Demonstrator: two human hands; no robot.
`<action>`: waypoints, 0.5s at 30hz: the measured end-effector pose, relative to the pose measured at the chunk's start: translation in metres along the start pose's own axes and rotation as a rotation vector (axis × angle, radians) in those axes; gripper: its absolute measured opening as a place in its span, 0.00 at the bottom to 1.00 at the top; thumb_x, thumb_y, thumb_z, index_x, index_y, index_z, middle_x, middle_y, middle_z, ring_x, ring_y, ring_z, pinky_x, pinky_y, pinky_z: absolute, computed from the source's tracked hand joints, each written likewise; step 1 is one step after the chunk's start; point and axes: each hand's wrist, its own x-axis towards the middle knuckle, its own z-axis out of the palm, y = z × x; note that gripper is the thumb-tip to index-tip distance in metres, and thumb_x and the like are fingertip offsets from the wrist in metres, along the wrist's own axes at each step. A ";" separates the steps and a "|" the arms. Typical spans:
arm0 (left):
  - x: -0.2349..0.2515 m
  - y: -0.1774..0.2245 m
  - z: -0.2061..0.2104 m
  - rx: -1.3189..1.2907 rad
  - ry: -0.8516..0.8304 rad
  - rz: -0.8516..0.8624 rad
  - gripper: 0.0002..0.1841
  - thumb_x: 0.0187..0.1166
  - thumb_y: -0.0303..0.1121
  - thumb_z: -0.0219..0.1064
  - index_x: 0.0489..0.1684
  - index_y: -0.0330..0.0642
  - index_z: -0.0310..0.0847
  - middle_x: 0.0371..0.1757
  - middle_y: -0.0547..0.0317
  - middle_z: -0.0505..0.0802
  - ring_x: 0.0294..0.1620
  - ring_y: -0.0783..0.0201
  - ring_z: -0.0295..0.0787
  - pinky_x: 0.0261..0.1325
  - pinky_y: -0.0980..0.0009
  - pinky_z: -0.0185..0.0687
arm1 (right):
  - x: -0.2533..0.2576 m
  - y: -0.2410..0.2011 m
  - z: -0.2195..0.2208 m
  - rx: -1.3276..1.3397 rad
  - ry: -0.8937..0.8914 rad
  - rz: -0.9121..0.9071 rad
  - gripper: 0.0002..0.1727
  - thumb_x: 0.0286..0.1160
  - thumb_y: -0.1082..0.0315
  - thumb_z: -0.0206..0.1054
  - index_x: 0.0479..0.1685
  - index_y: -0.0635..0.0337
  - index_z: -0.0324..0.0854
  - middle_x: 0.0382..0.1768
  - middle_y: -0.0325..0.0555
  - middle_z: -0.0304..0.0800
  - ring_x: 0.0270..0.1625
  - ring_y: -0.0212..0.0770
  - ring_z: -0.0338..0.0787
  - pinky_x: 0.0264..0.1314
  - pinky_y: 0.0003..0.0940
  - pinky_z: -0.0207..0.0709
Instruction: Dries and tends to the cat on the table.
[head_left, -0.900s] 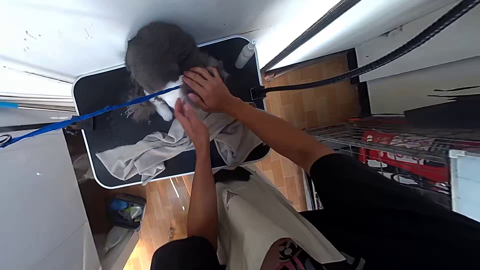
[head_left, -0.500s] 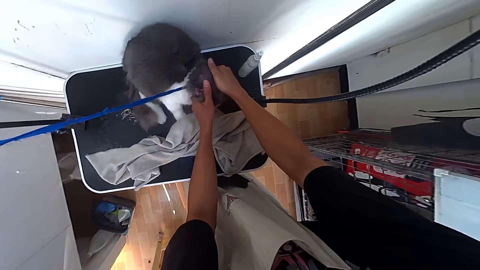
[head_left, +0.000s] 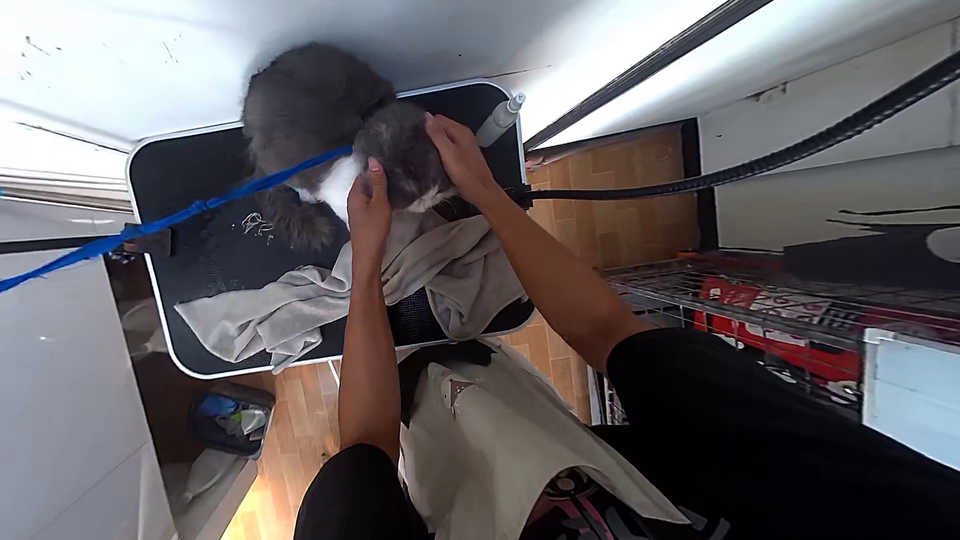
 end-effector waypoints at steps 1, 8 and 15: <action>-0.002 0.004 0.002 0.035 -0.002 -0.034 0.34 0.88 0.61 0.51 0.65 0.34 0.76 0.49 0.45 0.91 0.50 0.57 0.90 0.54 0.53 0.87 | -0.010 0.007 0.004 0.189 -0.060 -0.033 0.29 0.92 0.49 0.49 0.72 0.66 0.75 0.65 0.52 0.85 0.67 0.39 0.85 0.73 0.43 0.80; 0.017 0.046 0.016 0.423 0.150 -0.041 0.35 0.90 0.61 0.44 0.63 0.35 0.82 0.49 0.40 0.93 0.56 0.46 0.92 0.62 0.40 0.81 | 0.009 -0.025 0.029 0.196 0.178 -0.360 0.18 0.91 0.67 0.52 0.44 0.70 0.87 0.42 0.47 0.92 0.47 0.31 0.89 0.56 0.31 0.83; 0.039 0.020 -0.003 0.207 0.111 0.046 0.35 0.96 0.52 0.35 0.44 0.32 0.85 0.39 0.46 0.91 0.45 0.56 0.90 0.56 0.50 0.84 | 0.046 -0.011 0.025 0.762 -0.042 -0.256 0.39 0.94 0.42 0.27 0.61 0.68 0.76 0.57 0.57 0.90 0.66 0.51 0.89 0.78 0.53 0.77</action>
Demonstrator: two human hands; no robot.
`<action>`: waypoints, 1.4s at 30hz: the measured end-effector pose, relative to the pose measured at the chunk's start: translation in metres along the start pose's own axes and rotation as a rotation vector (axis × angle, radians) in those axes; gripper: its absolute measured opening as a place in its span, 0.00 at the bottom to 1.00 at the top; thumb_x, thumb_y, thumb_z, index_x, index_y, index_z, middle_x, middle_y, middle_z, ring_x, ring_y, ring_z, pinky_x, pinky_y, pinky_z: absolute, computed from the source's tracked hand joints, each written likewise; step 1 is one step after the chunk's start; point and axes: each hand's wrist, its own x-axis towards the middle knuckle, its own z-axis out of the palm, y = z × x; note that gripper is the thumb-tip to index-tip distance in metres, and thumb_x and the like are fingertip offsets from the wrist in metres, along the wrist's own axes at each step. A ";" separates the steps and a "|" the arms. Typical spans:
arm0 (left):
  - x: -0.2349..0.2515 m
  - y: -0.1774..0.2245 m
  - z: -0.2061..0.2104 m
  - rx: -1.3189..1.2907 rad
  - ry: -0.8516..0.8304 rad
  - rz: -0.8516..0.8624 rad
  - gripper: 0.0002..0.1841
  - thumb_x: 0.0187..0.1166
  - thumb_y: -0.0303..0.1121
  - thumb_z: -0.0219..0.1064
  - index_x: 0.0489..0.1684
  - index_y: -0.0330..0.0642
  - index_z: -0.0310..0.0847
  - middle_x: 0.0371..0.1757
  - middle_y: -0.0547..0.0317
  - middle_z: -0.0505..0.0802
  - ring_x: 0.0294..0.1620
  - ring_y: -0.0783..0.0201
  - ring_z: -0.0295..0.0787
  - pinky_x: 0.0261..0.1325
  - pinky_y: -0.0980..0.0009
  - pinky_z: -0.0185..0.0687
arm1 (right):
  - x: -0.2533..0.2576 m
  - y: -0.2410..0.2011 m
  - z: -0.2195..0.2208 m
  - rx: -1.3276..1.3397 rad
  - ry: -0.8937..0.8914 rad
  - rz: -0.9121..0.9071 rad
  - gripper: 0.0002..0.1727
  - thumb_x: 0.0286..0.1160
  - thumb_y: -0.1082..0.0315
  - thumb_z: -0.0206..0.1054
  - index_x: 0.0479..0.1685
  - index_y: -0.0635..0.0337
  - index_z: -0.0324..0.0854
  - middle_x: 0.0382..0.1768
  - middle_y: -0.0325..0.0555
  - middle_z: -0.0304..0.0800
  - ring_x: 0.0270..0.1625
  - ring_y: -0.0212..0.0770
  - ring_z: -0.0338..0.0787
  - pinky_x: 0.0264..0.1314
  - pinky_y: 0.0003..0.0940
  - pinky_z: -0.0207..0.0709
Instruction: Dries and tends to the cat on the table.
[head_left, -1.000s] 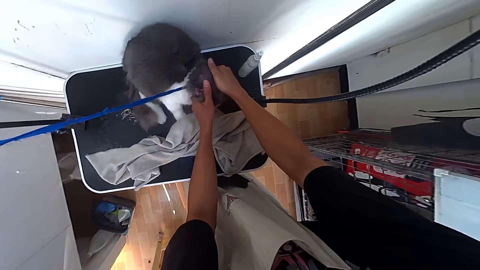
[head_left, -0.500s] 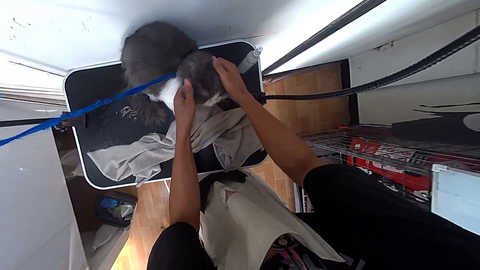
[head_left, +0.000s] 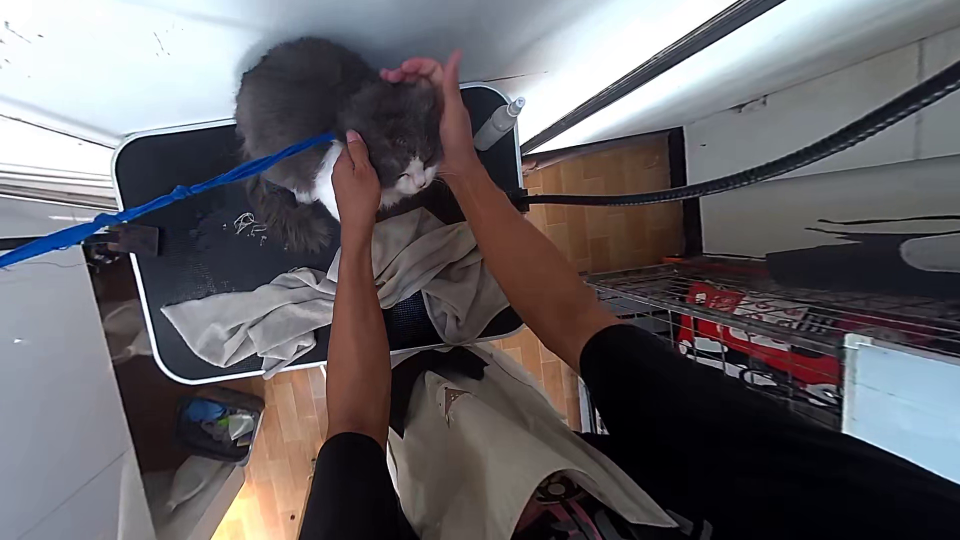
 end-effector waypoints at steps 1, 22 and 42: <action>0.000 -0.001 0.000 0.003 -0.014 0.005 0.35 0.96 0.50 0.34 0.42 0.31 0.85 0.38 0.44 0.90 0.45 0.55 0.90 0.55 0.49 0.83 | -0.018 0.006 -0.005 -0.038 -0.045 0.043 0.41 0.92 0.38 0.34 0.81 0.68 0.65 0.74 0.55 0.82 0.78 0.48 0.80 0.85 0.50 0.71; 0.009 -0.002 -0.008 0.134 -0.093 -0.040 0.35 0.95 0.53 0.37 0.41 0.32 0.85 0.37 0.44 0.91 0.45 0.52 0.90 0.54 0.46 0.82 | -0.032 -0.011 0.004 -0.510 -0.084 -0.040 0.22 0.91 0.62 0.52 0.49 0.70 0.88 0.56 0.53 0.95 0.66 0.43 0.91 0.76 0.44 0.80; 0.010 0.021 -0.012 -0.209 -0.110 -0.104 0.18 0.97 0.41 0.42 0.59 0.38 0.74 0.46 0.56 0.89 0.47 0.64 0.90 0.54 0.60 0.89 | -0.145 0.047 0.006 -0.368 1.009 -0.180 0.20 0.77 0.78 0.59 0.67 0.70 0.81 0.61 0.58 0.83 0.67 0.46 0.81 0.73 0.40 0.76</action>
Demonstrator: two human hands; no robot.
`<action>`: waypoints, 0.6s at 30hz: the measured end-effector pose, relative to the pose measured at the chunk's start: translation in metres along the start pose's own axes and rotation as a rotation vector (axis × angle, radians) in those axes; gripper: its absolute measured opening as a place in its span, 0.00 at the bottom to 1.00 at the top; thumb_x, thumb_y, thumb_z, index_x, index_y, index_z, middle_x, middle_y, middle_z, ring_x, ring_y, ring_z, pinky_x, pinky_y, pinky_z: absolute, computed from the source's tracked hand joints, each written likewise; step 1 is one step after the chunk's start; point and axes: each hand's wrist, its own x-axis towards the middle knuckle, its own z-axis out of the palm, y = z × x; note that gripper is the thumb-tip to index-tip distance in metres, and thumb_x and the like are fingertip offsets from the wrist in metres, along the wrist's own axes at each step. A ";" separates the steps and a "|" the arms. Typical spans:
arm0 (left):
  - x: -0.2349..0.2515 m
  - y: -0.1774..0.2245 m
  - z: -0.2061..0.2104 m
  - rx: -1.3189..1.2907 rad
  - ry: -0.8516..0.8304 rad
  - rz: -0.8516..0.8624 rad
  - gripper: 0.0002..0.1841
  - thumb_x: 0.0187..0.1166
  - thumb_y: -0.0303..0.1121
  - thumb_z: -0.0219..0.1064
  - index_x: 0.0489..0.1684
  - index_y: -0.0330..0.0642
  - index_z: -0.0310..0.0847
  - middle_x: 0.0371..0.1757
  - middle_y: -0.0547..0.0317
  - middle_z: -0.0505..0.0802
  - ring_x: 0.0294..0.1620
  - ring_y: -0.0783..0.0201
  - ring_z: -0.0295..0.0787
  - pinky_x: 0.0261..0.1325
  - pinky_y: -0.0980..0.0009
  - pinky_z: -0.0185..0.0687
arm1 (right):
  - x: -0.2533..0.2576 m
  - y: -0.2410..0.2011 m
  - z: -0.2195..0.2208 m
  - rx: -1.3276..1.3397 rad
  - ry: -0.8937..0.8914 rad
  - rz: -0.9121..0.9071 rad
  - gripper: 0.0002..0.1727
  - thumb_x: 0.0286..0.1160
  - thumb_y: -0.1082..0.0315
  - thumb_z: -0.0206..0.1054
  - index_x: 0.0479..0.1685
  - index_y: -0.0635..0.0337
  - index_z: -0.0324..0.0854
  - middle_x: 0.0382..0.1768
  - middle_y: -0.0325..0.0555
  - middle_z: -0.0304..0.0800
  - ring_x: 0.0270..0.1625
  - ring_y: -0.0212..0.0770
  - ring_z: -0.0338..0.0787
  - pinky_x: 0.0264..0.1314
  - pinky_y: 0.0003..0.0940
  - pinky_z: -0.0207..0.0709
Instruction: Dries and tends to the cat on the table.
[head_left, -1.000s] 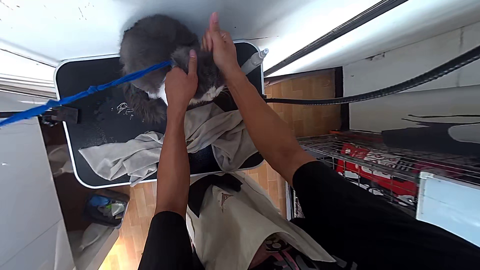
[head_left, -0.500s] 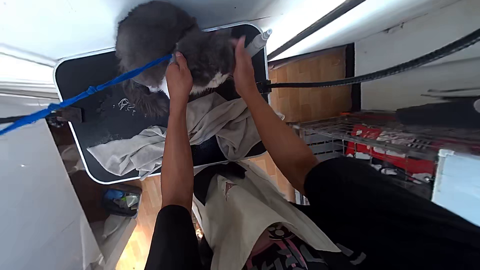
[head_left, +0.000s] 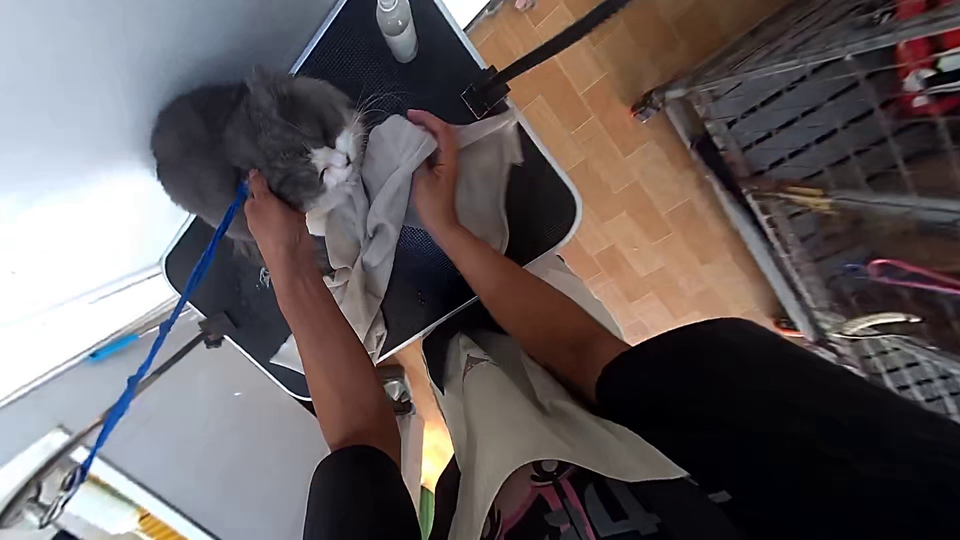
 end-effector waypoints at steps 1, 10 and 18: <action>0.000 0.000 0.003 0.014 -0.001 0.004 0.19 0.97 0.42 0.41 0.58 0.38 0.74 0.45 0.56 0.89 0.46 0.64 0.90 0.53 0.60 0.89 | -0.006 -0.003 0.015 0.173 -0.028 0.084 0.21 0.81 0.78 0.55 0.72 0.72 0.72 0.61 0.56 0.83 0.65 0.41 0.84 0.72 0.38 0.79; -0.010 0.007 0.015 0.533 -0.038 0.150 0.24 0.96 0.41 0.39 0.40 0.36 0.79 0.31 0.59 0.85 0.35 0.69 0.86 0.45 0.64 0.85 | -0.006 -0.050 0.103 -0.050 -0.002 -0.133 0.27 0.66 0.80 0.64 0.71 0.79 0.76 0.63 0.68 0.84 0.70 0.57 0.83 0.76 0.44 0.76; -0.002 -0.001 0.003 0.399 -0.088 0.169 0.22 0.96 0.37 0.41 0.29 0.43 0.74 0.23 0.64 0.80 0.27 0.71 0.82 0.37 0.68 0.83 | 0.049 -0.066 0.128 0.185 -0.171 -0.188 0.18 0.76 0.78 0.65 0.65 0.75 0.80 0.56 0.58 0.92 0.60 0.42 0.92 0.66 0.38 0.85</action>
